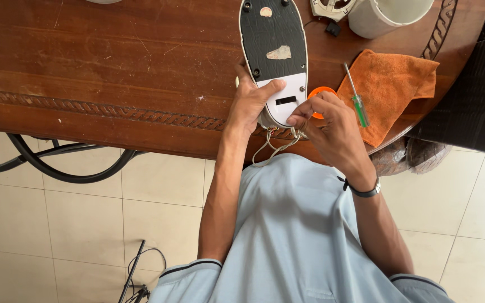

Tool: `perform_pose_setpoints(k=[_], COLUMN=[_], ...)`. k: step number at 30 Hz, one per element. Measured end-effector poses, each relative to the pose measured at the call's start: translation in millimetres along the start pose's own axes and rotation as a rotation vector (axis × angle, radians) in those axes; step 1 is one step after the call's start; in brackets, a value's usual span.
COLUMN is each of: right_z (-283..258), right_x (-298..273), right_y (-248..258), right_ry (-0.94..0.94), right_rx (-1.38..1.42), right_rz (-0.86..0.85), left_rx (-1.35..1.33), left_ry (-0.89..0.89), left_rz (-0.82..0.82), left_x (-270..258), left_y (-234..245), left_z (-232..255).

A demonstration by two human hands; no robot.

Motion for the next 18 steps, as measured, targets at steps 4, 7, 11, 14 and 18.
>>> perform_pose_setpoints(k=[4,7,11,14,18], right_z=[3.4,4.5,2.1,0.3,-1.5], right_x=[1.4,1.8,6.5,8.5,9.6], right_y=[-0.6,-3.3,-4.7,-6.6,-11.0], right_ry=[-0.06,-0.081,-0.02,-0.006,-0.002], right_rx=[0.04,0.09,0.089,0.094,0.076], right_rz=[-0.031,-0.002,0.005,0.004,0.027], left_rx=[0.032,0.055,0.131,0.205,0.207], left_ry=[0.002,-0.004,-0.071,-0.173,-0.272], left_rz=[0.022,0.047,0.051,0.028,0.053], left_x=[-1.7,-8.6,-24.0,-45.9,-63.6], left_y=[-3.3,-5.9,-6.7,-13.4,-18.3], left_z=[4.7,7.4,12.7,6.8,-1.1])
Point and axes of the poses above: each hand's wrist, its own x-axis towards the middle knuckle, its own y-axis out of the back of the hand, z = x × y, the point moved 3 cm from there along x, towards the middle knuckle, and after that the axes turned 11 degrees about y, right-handed, at the moved point
